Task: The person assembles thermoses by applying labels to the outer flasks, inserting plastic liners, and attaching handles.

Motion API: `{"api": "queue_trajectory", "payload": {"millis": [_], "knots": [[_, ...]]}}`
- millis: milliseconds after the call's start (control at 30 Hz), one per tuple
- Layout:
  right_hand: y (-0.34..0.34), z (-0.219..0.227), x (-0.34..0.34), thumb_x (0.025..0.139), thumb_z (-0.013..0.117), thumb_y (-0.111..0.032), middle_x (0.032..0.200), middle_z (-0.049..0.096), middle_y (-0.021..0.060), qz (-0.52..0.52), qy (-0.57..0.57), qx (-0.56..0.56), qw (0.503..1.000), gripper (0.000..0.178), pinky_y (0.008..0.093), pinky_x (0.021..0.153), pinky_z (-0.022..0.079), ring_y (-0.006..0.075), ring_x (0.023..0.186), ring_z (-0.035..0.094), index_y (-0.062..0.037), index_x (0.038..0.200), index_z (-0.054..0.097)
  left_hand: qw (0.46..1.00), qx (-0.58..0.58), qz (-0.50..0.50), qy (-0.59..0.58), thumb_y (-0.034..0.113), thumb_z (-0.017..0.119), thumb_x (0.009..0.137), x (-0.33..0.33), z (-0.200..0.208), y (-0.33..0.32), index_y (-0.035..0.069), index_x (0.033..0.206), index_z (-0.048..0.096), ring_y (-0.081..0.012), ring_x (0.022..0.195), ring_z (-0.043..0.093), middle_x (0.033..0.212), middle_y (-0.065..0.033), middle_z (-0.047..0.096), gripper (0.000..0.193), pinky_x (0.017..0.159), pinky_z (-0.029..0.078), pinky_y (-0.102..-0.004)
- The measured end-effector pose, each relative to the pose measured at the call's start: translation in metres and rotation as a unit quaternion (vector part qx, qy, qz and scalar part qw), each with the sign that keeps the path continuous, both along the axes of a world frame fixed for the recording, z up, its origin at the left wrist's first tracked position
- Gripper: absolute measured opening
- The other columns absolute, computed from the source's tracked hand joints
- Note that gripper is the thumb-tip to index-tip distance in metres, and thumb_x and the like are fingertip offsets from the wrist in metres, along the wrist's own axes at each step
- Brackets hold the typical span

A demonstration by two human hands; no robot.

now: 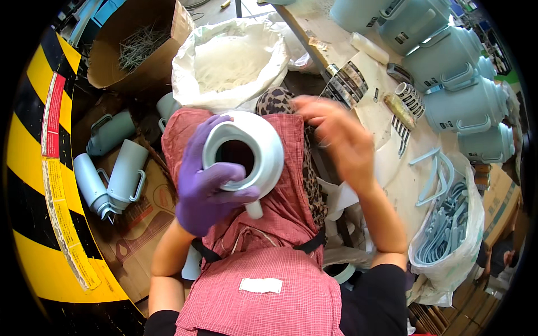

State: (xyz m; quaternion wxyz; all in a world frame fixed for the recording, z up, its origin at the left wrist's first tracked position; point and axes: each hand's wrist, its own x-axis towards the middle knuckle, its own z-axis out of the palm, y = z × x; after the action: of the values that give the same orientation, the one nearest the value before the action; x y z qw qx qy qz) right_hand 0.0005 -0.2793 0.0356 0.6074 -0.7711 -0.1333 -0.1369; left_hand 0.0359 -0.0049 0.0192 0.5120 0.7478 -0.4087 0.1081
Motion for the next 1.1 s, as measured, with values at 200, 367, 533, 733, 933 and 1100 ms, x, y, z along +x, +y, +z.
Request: {"api": "queue_trajectory", "payload": {"millis": [200,367,533,733,933,1100], "knots": [[-0.166,-0.136,0.031,0.099,0.066,-0.023,0.119,0.068,0.0131,-0.429,0.042,-0.236,0.871,0.045,0.0311,0.084,0.052,0.0180,0.093,0.065,-0.0080,0.141,0.058,0.958,-0.171,-0.014,0.229,0.028,0.076,0.083,0.023,0.056,0.033,0.008,0.091,0.059,-0.0400,0.127,0.057,0.140,-0.0264,0.054,0.028,0.107,0.047,-0.0496],[-0.170,-0.131,0.058,0.096,0.070,-0.016,0.110,0.071,0.0112,-0.402,0.105,0.002,0.910,0.046,0.0292,0.083,0.052,0.0145,0.092,0.065,-0.0038,0.139,0.060,0.967,0.055,0.026,0.247,0.036,0.054,0.106,0.157,0.019,0.056,0.000,0.123,0.064,-0.0183,0.094,0.067,0.110,-0.0083,0.069,0.041,0.087,0.054,-0.0325],[-0.173,-0.140,0.076,0.090,0.073,0.000,0.097,0.071,0.0037,-0.428,0.076,0.133,0.891,0.029,0.0234,0.081,0.051,0.0101,0.087,0.064,0.0021,0.118,0.074,0.870,0.005,0.009,0.493,0.044,0.046,0.110,0.205,-0.114,0.020,-0.002,0.131,0.059,-0.0171,0.106,0.066,0.122,-0.0118,0.068,0.053,0.098,0.053,-0.0299],[-0.175,-0.133,0.079,0.086,0.076,0.004,0.096,0.073,0.0059,-0.465,0.051,0.198,0.861,0.022,0.0247,0.080,0.053,0.0129,0.088,0.067,0.0045,0.108,0.076,0.936,0.048,0.072,0.342,0.034,0.052,0.108,0.205,-0.119,-0.011,-0.004,0.135,0.058,-0.0157,0.117,0.058,0.127,-0.0100,0.065,0.047,0.109,0.042,-0.0283],[-0.179,-0.137,0.079,0.086,0.075,0.005,0.098,0.075,0.0100,-0.458,0.010,0.205,0.865,0.018,0.0259,0.081,0.053,0.0147,0.087,0.068,0.0054,0.104,0.077,0.888,-0.230,0.096,0.386,0.020,0.060,0.105,0.187,-0.141,0.023,-0.006,0.131,0.061,-0.0114,0.111,0.060,0.125,-0.0074,0.066,0.037,0.100,0.045,-0.0228],[-0.182,-0.131,0.074,0.086,0.078,0.000,0.100,0.075,0.0058,-0.478,0.050,0.135,0.866,0.022,0.0229,0.083,0.050,0.0112,0.089,0.066,0.0023,0.108,0.078,0.885,-0.248,0.139,0.369,0.019,0.059,0.105,0.124,-0.144,0.060,-0.006,0.128,0.063,-0.0133,0.117,0.060,0.132,-0.0101,0.064,0.034,0.103,0.044,-0.0248]]}}
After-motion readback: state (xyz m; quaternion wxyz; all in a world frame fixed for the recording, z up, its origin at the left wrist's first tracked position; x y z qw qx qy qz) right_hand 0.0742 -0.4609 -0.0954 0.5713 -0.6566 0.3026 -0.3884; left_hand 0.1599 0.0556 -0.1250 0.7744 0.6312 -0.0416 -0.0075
